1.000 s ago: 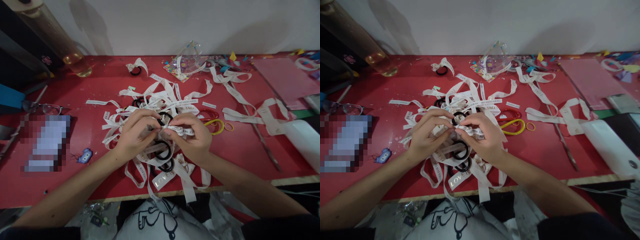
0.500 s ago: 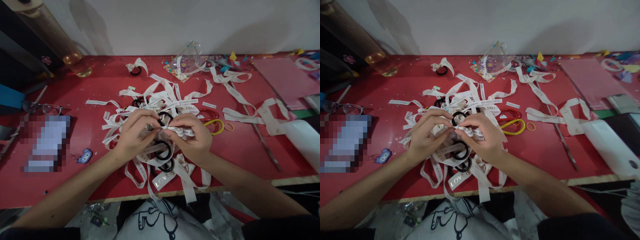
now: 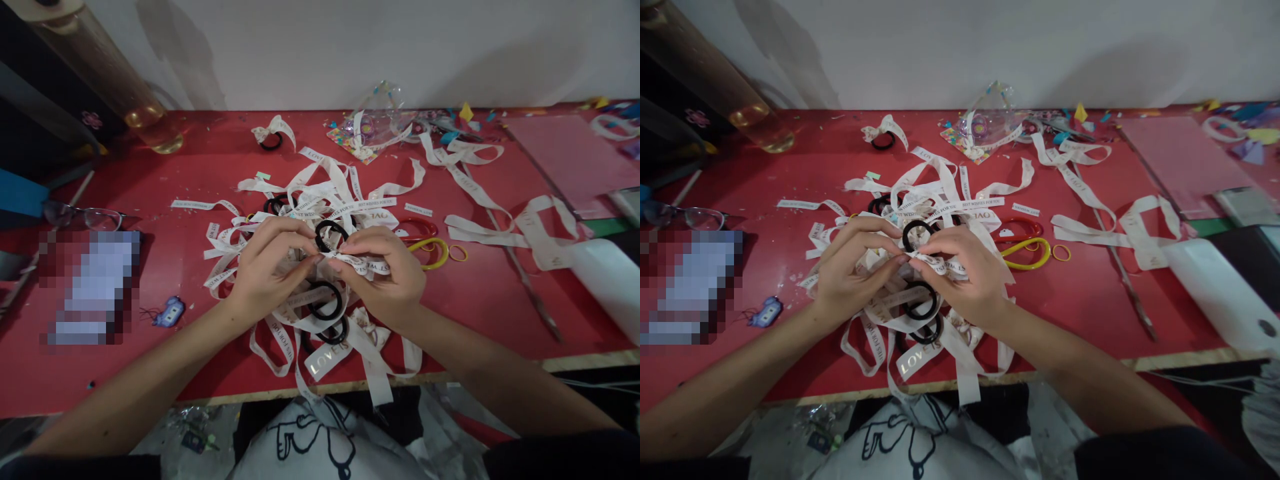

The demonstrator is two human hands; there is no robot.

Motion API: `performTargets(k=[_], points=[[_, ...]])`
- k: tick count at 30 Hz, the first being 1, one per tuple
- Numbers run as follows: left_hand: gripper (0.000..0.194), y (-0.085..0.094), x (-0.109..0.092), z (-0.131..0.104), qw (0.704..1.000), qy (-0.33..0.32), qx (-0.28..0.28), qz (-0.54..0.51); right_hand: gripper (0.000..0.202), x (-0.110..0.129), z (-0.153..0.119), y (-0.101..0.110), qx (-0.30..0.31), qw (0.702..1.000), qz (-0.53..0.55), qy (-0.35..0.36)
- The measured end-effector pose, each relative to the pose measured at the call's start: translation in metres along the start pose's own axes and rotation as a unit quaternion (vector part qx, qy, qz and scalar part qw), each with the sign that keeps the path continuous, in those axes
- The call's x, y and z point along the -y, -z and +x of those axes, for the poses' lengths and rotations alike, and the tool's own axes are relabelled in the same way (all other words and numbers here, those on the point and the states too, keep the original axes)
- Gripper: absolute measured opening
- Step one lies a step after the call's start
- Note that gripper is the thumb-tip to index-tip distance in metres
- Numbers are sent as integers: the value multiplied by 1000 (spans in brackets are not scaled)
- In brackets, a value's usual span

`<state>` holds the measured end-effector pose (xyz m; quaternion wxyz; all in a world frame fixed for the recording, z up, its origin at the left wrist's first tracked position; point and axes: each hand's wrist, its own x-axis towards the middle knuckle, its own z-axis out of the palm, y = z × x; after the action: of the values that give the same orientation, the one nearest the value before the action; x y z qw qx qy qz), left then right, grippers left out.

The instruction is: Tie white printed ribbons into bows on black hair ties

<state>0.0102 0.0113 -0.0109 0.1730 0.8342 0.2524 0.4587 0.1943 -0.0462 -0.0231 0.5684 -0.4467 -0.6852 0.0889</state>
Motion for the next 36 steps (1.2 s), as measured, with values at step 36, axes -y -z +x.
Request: performTargets(k=[36], points=[[2,0,6,0,991,25,123,-48,25,-2,0,1,56,971,139,-185]])
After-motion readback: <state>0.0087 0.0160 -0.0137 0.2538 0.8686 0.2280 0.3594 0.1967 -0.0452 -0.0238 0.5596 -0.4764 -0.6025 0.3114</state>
